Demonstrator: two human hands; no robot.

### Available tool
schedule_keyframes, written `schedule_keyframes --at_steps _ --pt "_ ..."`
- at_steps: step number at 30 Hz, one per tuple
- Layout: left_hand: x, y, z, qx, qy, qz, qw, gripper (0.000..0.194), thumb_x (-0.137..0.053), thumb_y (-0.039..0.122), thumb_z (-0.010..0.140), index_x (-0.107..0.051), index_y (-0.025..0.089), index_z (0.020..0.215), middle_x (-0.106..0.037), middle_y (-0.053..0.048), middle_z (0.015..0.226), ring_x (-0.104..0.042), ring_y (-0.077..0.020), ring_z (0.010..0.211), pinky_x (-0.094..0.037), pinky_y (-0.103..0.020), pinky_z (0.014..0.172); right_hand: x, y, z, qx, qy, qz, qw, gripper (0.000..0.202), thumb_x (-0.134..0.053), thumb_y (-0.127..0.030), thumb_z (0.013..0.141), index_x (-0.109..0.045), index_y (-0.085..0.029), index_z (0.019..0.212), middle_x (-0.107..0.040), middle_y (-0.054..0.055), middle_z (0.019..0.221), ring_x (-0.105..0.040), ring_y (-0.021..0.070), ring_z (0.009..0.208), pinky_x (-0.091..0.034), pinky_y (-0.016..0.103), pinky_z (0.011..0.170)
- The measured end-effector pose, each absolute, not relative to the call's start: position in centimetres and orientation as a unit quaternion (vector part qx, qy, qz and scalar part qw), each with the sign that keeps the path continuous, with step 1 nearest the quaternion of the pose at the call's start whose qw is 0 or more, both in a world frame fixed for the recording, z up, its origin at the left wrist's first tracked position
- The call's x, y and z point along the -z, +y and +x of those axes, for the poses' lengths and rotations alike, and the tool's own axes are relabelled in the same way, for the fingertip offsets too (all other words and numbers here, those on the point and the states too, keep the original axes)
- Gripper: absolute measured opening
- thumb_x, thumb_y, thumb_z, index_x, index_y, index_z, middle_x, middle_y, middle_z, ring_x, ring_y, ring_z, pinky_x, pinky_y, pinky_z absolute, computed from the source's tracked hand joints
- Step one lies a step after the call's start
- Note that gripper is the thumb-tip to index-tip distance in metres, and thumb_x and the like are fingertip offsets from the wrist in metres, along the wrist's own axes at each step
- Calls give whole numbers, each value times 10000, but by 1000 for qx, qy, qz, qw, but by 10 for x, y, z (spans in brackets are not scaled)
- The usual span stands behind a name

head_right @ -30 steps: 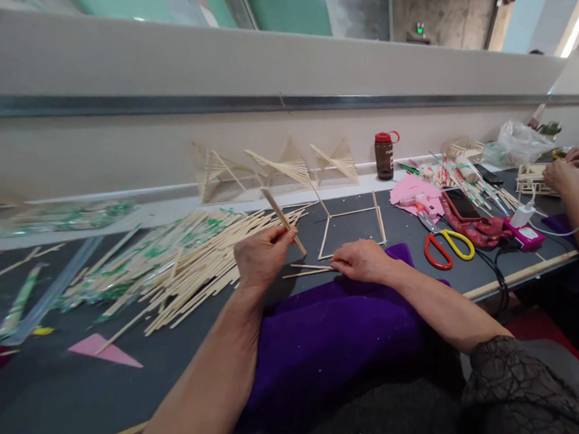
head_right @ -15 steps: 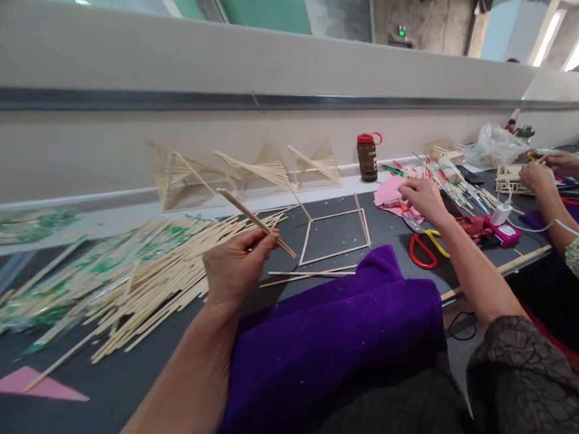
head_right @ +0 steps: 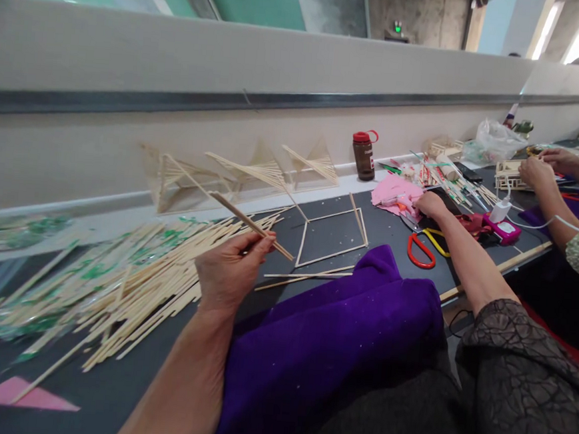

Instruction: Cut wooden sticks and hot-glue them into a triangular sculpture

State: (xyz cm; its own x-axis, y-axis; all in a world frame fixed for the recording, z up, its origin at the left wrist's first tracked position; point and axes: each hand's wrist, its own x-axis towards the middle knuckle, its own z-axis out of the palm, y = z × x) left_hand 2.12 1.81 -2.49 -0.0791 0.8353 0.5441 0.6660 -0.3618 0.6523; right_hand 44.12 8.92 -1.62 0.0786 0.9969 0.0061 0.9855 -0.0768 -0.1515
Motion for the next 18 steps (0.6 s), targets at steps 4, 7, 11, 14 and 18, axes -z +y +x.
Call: schedule_keyframes --at_steps 4,7,11,14,18 --pt "23 16 23 -470 555 681 85 372 -603 509 837 -789 210 959 -795 -43 885 -718 -219 766 -538 -321 704 16 92 438 -77 -642 -760 63 357 -507 -341 970 -814 -160 963 -808 100 927 -732 192 858 -494 222 667" --pt "22 15 23 -459 559 685 85 347 -601 492 836 -787 221 946 -798 -32 879 -719 -213 759 -534 -311 700 17 100 426 -89 -613 -782 66 358 -624 -436 896 -805 -134 967 -799 129 956 -738 223 939 -505 241 744" --pt "20 14 23 -458 566 681 83 345 -604 497 827 -784 222 931 -797 -31 866 -718 -216 757 -527 -308 691 15 109 413 -87 -573 -809 97 449 -784 -388 730 -778 -88 1064 -764 223 1094 -707 331 1099 -522 336 857" --pt "19 13 24 -461 562 680 95 347 -606 500 822 -787 221 921 -802 -38 892 -726 -229 782 -539 -324 720 8 108 412 -89 -550 -816 152 419 -741 -392 756 -762 -67 1019 -751 252 1084 -704 348 1103 -531 352 849" --pt "21 11 27 -472 556 678 92 300 -629 474 809 -789 236 896 -805 -30 905 -735 -230 807 -561 -338 774 -7 94 412 -134 -543 -786 262 251 -662 -332 807 -708 -109 912 -760 164 921 -739 235 873 -529 268 673"
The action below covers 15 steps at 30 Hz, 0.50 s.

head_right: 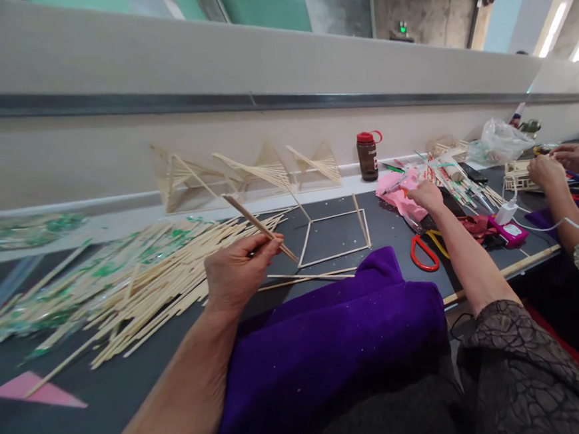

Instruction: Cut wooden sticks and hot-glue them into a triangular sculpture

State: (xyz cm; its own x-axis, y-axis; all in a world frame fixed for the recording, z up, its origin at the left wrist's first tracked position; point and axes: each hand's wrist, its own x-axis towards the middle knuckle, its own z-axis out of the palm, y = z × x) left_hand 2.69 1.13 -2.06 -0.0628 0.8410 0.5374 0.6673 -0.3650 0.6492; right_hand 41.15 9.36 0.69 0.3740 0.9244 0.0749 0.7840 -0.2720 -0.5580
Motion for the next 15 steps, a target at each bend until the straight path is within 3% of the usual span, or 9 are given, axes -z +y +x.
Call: schedule_keyframes --at_steps 3,5,7,11,15 --pt "19 9 32 -483 563 655 145 313 -641 466 789 -796 221 908 -793 -36 837 -733 -221 766 -576 -322 700 -18 79 402 -209 -540 -722 380 136 -612 -246 821 -647 -153 914 -742 79 851 -689 120 674 -460 190 533" --pt "12 9 38 -497 565 624 211 338 -648 461 776 -798 196 922 -772 -40 762 -728 -214 723 -573 -300 621 -23 72 392 -313 -496 -629 510 122 -669 -197 754 -614 -165 858 -717 49 792 -628 91 581 -398 175 468" --pt "-1 13 49 -531 547 603 236 343 -671 454 756 -796 174 910 -773 -52 781 -727 -203 723 -560 -273 576 -27 67 381 -373 -452 -572 575 128 -691 -224 760 -576 -174 787 -678 18 710 -556 65 514 -353 162 437" --pt "-31 35 81 -579 505 573 285 331 -704 439 735 -781 148 872 -741 -56 707 -706 -181 676 -511 -227 512 -26 66 360 -398 -413 -535 621 157 -633 -289 831 -548 -185 749 -634 -15 645 -522 56 489 -362 156 441" --pt "-35 71 116 -580 482 569 329 293 -699 409 754 -761 137 839 -727 -51 696 -698 -164 670 -486 -199 507 -16 64 346 -419 -442 -493 621 103 -634 -224 716 -538 -187 715 -653 -6 663 -612 85 567 -458 179 523"
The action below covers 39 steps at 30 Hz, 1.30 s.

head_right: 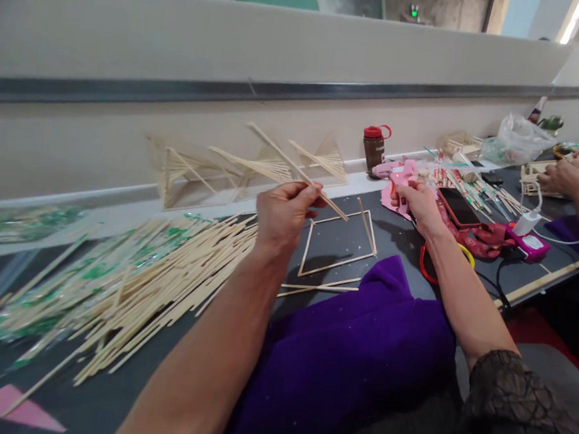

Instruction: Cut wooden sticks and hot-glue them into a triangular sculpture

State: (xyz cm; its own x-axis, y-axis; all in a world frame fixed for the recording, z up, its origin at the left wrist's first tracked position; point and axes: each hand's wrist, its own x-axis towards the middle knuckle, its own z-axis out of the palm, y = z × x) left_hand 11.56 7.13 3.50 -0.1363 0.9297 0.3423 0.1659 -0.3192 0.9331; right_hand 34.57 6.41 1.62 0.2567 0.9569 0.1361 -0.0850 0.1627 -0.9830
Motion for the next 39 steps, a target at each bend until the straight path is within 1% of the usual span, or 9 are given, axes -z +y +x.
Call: schedule_keyframes --at_steps 2,5,8,12,17,21,25,33,39 --pt "-28 89 128 -569 474 567 361 292 -699 416 753 -752 135 811 -709 -43 667 -689 -159 656 -480 -194 509 -12 61 343 -429 -451 -488 613 131 -639 -238 683 -522 -199 729 -667 -6 692 -645 98 592 -479 188 540" --pt "-19 113 137 -555 476 560 389 294 -708 420 724 -748 137 792 -704 -40 665 -680 -154 646 -471 -191 507 -9 55 340 -427 -426 -522 603 241 -681 -281 664 -517 -207 825 -681 -3 805 -681 110 592 -407 177 445" --pt "-18 135 138 -553 491 539 403 295 -713 418 699 -738 137 787 -691 -36 654 -687 -155 646 -464 -180 494 -11 48 337 -433 -416 -550 580 311 -700 -300 679 -550 -189 928 -710 33 924 -672 92 567 -403 180 427" --pt "-20 157 140 -564 495 507 423 290 -712 402 682 -715 129 780 -696 -43 670 -697 -156 637 -469 -172 474 -13 44 335 -448 -391 -570 567 435 -706 -293 664 -536 -190 1051 -706 1 799 -672 116 566 -416 189 433" --pt "-10 170 144 -564 507 490 430 245 -690 374 692 -704 136 746 -692 -33 659 -695 -151 623 -491 -184 490 -7 46 337 -436 -372 -571 588 506 -706 -361 632 -506 -206 1070 -651 -68 671 -619 106 508 -400 194 447" --pt "-4 170 140 -537 527 493 437 248 -694 384 696 -710 141 741 -696 -34 652 -704 -161 641 -498 -183 485 -2 45 334 -432 -395 -565 582 447 -705 -432 669 -466 -245 998 -728 -30 783 -530 85 454 -379 222 430" --pt "-5 168 132 -524 531 500 440 307 -714 417 700 -739 129 801 -728 -53 708 -723 -182 686 -531 -204 509 0 41 329 -407 -447 -573 553 336 -677 -489 752 -538 -253 947 -739 15 908 -502 86 493 -386 248 441" --pt "-15 164 126 -518 538 488 452 268 -723 374 747 -747 125 844 -721 -39 724 -717 -171 684 -556 -220 536 5 31 322 -351 -500 -617 496 209 -635 -485 835 -572 -286 825 -581 -24 623 -501 146 514 -395 310 494" --pt "-20 164 123 -514 554 493 431 244 -720 365 766 -733 128 821 -708 -30 707 -712 -164 675 -559 -218 541 7 25 317 -335 -510 -641 466 188 -642 -449 846 -522 -304 837 -558 -26 589 -491 171 497 -388 334 485"
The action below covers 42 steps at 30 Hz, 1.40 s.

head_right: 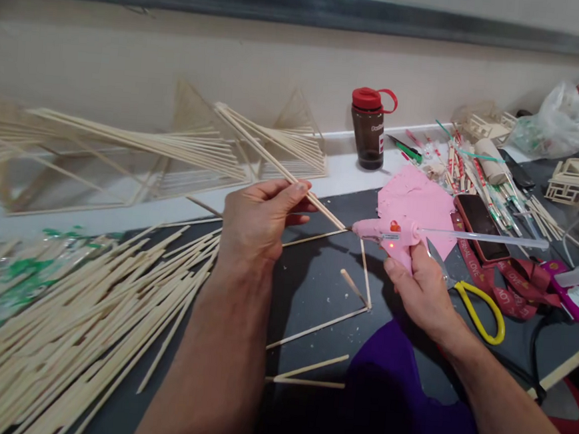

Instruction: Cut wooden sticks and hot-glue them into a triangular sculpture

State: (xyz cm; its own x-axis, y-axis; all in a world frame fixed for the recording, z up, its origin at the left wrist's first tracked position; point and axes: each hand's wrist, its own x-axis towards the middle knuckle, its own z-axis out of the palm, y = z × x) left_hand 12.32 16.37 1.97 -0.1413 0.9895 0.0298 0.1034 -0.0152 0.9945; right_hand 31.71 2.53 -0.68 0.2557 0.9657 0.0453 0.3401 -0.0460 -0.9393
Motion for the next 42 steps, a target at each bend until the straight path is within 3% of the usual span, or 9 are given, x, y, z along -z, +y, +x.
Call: schedule_keyframes --at_steps 7,14,19,22,29,37,42 --pt "-19 163 127 -517 543 494 441 236 -711 351 763 -731 120 807 -715 -37 708 -711 -166 672 -544 -211 532 -3 21 311 -266 -523 -653 479 163 -637 -426 862 -530 -307 833 -548 -16 594 -482 178 519 -406 349 503" --pt "-22 162 128 -545 502 490 460 189 -719 328 736 -704 142 703 -683 -18 629 -676 -132 594 -485 -165 468 -46 16 302 -192 -407 -545 707 157 -689 -342 866 -581 -240 916 -650 -19 817 -530 105 562 -446 263 496" --pt "-22 162 131 -554 478 487 477 181 -744 323 731 -705 149 698 -666 -13 602 -665 -127 574 -479 -160 456 -91 3 283 -192 -423 -466 753 6 -638 -217 912 -634 -222 912 -670 -14 822 -546 86 541 -433 255 489" --pt "-21 163 135 -555 466 488 487 182 -755 318 735 -695 154 682 -661 -12 595 -669 -131 572 -474 -161 452 -106 6 253 -243 -418 -404 776 56 -617 -248 930 -603 -214 888 -678 0 845 -534 77 526 -366 247 429" --pt "-20 163 137 -575 432 495 487 250 -772 345 737 -643 173 609 -660 -4 585 -657 -133 554 -483 -181 457 -76 27 211 -305 -440 -366 761 170 -626 -389 921 -521 -254 916 -633 -29 782 -470 68 488 -382 244 434" --pt "-29 161 129 -582 429 472 505 325 -817 443 639 -725 145 729 -706 -33 657 -680 -140 583 -476 -172 444 -41 23 245 -288 -450 -346 772 69 -632 -268 900 -570 -247 918 -693 -38 804 -503 60 464 -388 211 410" --pt "-29 160 132 -571 436 484 499 318 -810 443 640 -717 148 712 -700 -33 651 -688 -148 597 -480 -174 445 -48 15 247 -254 -486 -355 757 81 -599 -327 921 -576 -254 950 -694 -15 823 -519 78 475 -411 232 416"
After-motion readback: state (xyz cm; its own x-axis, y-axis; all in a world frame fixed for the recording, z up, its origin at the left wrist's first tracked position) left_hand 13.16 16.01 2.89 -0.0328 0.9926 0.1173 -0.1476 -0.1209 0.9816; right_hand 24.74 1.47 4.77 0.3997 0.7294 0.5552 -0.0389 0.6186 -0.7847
